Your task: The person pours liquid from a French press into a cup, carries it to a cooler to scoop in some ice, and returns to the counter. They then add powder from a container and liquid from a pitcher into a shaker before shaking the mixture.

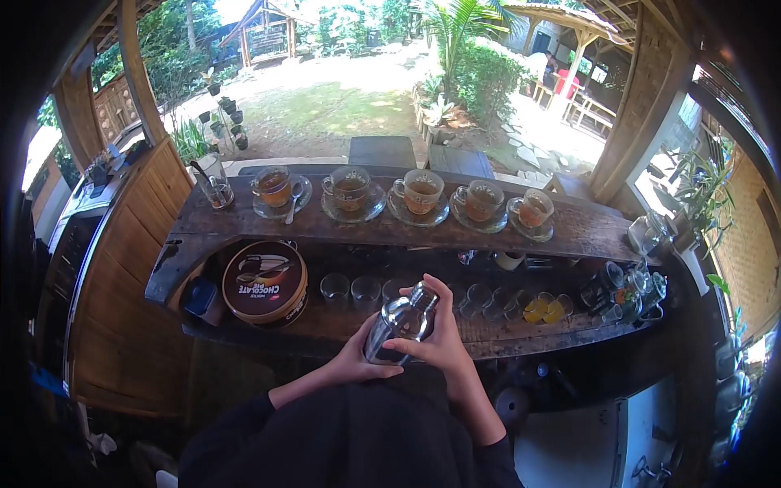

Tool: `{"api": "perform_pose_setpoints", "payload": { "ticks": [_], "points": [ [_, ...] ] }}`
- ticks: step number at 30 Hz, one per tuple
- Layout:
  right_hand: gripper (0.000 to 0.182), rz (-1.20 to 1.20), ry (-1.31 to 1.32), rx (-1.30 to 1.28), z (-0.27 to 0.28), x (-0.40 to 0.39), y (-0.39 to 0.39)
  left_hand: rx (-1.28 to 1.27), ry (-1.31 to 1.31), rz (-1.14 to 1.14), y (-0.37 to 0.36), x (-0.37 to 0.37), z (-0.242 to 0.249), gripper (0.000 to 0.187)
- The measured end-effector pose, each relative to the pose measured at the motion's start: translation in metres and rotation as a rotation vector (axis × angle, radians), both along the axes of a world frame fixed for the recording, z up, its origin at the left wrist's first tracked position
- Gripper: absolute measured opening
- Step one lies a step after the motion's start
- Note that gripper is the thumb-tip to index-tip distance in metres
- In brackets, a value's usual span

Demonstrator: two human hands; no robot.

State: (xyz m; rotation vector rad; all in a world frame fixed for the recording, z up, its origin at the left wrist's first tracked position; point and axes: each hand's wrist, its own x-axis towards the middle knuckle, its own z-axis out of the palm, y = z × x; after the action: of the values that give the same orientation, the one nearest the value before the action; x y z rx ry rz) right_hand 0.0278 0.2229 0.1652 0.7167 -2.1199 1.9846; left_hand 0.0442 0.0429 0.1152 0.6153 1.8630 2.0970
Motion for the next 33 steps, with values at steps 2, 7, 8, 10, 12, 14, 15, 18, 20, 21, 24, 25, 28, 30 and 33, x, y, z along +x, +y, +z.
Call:
{"api": "perform_pose_setpoints", "payload": {
  "ticks": [2, 7, 8, 10, 12, 14, 15, 18, 20, 21, 24, 25, 28, 30, 33],
  "points": [
    [0.094, 0.025, 0.012, -0.032, -0.011, -0.003, 0.004, -0.059, 0.005, -0.039, -0.004, -0.001, 0.009, 0.100],
    [0.089, 0.038, -0.007, -0.064, -0.009, -0.004, 0.006, -0.090, 0.010, -0.065, -0.007, 0.000, 0.021, 0.099],
    [0.086, 0.041, -0.007, -0.063, -0.007, -0.004, 0.007, -0.100, 0.004, -0.071, -0.006, 0.000, 0.020, 0.099],
    [0.087, 0.038, 0.009, -0.081, -0.008, -0.003, 0.007, -0.098, 0.024, -0.065, -0.004, 0.000, 0.019, 0.099],
    [0.087, 0.038, 0.023, -0.099, -0.007, -0.002, 0.006, -0.095, 0.042, -0.057, -0.001, 0.000, 0.020, 0.098],
    [0.088, -0.017, 0.099, -0.151, -0.004, -0.001, 0.003, -0.025, 0.011, -0.033, 0.003, 0.001, 0.024, 0.098],
    [0.089, -0.018, 0.124, -0.146, -0.005, -0.002, 0.005, -0.025, 0.010, -0.028, 0.004, 0.001, 0.023, 0.098],
    [0.090, -0.016, 0.137, -0.097, -0.001, -0.004, 0.009, -0.012, 0.036, -0.067, 0.006, -0.002, 0.020, 0.099],
    [0.092, 0.021, 0.043, -0.182, 0.001, -0.004, 0.015, -0.003, 0.082, -0.083, 0.006, -0.001, 0.017, 0.097],
    [0.093, 0.061, -0.050, -0.266, 0.002, -0.004, 0.018, -0.006, 0.083, -0.087, 0.005, 0.000, 0.014, 0.097],
    [0.089, -0.035, -0.030, -0.276, 0.010, -0.007, 0.044, 0.034, 0.047, -0.094, 0.002, 0.001, 0.002, 0.098],
    [0.089, -0.059, -0.003, -0.330, 0.010, -0.007, 0.048, 0.057, 0.042, -0.060, 0.000, 0.000, -0.001, 0.097],
    [0.090, -0.130, -0.114, -0.490, 0.000, -0.003, 0.062, 0.068, 0.103, 0.002, -0.005, -0.001, -0.001, 0.097],
    [0.086, -0.120, -0.168, -0.506, -0.016, 0.003, 0.070, -0.017, 0.203, 0.129, -0.005, -0.001, -0.013, 0.096],
    [0.071, -0.050, -0.386, -0.695, -0.055, 0.014, 0.074, -0.077, 0.402, 0.136, -0.014, -0.011, -0.064, 0.094]
  ]
}}
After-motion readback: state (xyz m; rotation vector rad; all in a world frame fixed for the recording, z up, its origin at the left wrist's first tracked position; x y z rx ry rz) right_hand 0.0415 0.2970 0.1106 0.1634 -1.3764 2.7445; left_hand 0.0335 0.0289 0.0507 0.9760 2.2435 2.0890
